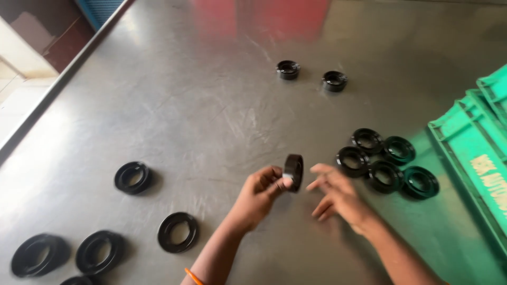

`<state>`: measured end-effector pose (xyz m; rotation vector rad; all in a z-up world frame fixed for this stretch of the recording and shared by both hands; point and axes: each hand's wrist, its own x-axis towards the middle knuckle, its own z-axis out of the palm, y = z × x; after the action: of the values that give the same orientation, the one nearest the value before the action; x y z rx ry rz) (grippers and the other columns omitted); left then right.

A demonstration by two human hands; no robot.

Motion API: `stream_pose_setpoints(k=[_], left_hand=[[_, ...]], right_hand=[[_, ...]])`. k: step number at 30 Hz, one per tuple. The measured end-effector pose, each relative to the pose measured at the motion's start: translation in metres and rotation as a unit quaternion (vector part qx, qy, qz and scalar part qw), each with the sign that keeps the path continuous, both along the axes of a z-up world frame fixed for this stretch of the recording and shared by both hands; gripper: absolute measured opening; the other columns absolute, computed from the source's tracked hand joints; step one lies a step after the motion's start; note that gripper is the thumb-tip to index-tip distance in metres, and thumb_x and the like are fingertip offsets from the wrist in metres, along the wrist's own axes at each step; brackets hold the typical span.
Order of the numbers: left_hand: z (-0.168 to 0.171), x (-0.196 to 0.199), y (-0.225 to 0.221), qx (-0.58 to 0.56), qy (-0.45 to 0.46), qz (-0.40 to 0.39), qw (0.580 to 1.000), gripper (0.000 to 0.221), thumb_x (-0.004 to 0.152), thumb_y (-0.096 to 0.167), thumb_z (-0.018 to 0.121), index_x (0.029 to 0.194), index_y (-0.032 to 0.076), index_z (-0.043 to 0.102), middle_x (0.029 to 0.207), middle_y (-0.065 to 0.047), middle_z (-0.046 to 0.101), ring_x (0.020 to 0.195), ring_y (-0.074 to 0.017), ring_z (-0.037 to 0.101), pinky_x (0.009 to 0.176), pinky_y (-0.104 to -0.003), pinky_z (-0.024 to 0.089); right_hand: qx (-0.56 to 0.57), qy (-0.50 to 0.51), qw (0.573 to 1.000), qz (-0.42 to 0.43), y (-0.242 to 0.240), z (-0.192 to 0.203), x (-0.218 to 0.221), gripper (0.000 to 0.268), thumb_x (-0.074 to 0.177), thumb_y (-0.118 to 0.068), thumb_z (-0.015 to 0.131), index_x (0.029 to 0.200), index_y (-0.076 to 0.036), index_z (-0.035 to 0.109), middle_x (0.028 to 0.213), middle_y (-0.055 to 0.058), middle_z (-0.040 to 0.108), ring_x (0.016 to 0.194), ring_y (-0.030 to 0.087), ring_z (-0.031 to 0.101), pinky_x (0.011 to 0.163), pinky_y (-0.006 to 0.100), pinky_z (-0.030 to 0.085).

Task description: Inspecting and sorting black automotive gaskets or seals on a metal table and placing them into a plastic crate.

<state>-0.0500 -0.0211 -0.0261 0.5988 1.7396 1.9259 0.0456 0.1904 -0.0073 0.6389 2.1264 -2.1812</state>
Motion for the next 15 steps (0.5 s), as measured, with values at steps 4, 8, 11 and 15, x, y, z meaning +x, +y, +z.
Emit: stream_pose_setpoints(k=[4, 8, 11, 15], left_hand=[[0.014, 0.026, 0.013, 0.06, -0.038, -0.095, 0.993, 0.025, 0.097, 0.021, 0.072, 0.111, 0.002, 0.067, 0.101, -0.003, 0.069, 0.1, -0.0119, 0.061, 0.092, -0.031, 0.05], [0.025, 0.038, 0.013, 0.073, -0.107, -0.15, 0.98, 0.026, 0.096, 0.024, 0.069, 0.113, 0.005, 0.066, 0.109, -0.002, 0.069, 0.11, -0.0117, 0.06, 0.104, -0.032, 0.044], [0.02, 0.041, 0.011, 0.078, -0.107, -0.162, 0.978, 0.026, 0.097, 0.024, 0.069, 0.113, 0.004, 0.065, 0.109, -0.001, 0.066, 0.112, -0.0128, 0.057, 0.106, -0.034, 0.042], [0.032, 0.048, 0.012, 0.082, -0.077, -0.167, 0.979, 0.025, 0.098, 0.024, 0.069, 0.111, 0.003, 0.065, 0.106, 0.003, 0.057, 0.106, -0.0151, 0.056, 0.103, -0.036, 0.044]], right_hand=[[-0.086, -0.003, 0.995, 0.041, -0.001, -0.015, 0.003, 0.047, 0.096, -0.037, 0.059, 0.136, -0.014, 0.056, 0.095, 0.012, 0.069, 0.058, 0.02, 0.071, 0.049, 0.035, 0.059], [0.244, 0.228, 0.941, 0.059, -0.008, 0.013, 0.013, 0.036, 0.104, -0.021, 0.056, 0.137, -0.009, 0.058, 0.09, 0.008, 0.069, 0.066, 0.014, 0.069, 0.058, 0.028, 0.058], [0.353, 0.317, 0.877, 0.073, -0.009, 0.01, 0.013, 0.033, 0.104, -0.009, 0.055, 0.137, -0.008, 0.059, 0.093, 0.006, 0.067, 0.074, 0.011, 0.067, 0.064, 0.025, 0.056], [0.072, 0.173, 0.977, 0.101, 0.004, -0.014, 0.01, 0.042, 0.096, 0.0, 0.065, 0.136, -0.007, 0.059, 0.084, 0.006, 0.064, 0.07, 0.013, 0.063, 0.061, 0.028, 0.054]])
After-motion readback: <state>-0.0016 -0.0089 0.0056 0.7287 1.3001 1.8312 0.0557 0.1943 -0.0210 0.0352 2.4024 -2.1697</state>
